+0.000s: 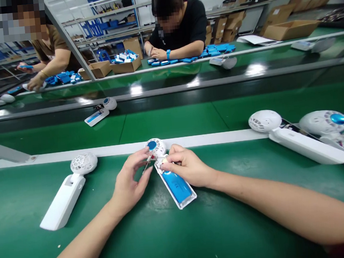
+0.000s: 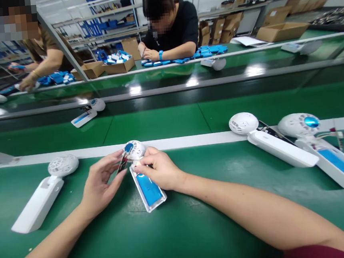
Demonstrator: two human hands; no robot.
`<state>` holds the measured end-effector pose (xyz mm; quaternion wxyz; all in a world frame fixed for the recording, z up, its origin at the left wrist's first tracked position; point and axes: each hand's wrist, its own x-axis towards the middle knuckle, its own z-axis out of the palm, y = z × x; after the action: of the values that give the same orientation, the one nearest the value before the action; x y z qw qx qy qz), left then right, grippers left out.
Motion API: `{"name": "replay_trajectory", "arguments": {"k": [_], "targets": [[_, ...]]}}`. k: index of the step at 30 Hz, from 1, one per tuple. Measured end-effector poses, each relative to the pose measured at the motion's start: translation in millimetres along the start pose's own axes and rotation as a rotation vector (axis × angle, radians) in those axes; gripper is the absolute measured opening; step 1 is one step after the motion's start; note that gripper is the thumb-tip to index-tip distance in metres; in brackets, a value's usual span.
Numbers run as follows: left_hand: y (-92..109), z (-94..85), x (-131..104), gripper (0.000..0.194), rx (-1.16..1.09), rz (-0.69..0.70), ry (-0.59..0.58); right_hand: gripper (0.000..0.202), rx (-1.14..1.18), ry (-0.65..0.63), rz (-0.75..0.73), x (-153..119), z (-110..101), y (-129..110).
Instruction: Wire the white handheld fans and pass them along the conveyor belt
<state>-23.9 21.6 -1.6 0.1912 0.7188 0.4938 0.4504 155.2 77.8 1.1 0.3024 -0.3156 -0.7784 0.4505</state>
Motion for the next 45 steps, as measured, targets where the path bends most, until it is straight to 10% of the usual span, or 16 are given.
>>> {"name": "replay_trajectory", "arguments": {"k": [4, 17, 45], "targets": [[15.0, -5.2, 3.5, 0.035, 0.176, -0.164, -0.038, 0.019, -0.031, -0.045, -0.045, 2.4, -2.4, -4.8], [16.1, 6.4, -6.5, 0.035, 0.456, -0.048, -0.162, 0.027, -0.087, 0.098, -0.07, -2.9, 5.9, -11.0], [27.3, 11.2, -6.6, 0.029, 0.459, -0.041, -0.204, 0.027, -0.321, 0.136, -0.125, -12.2, 4.1, -12.4]]}}
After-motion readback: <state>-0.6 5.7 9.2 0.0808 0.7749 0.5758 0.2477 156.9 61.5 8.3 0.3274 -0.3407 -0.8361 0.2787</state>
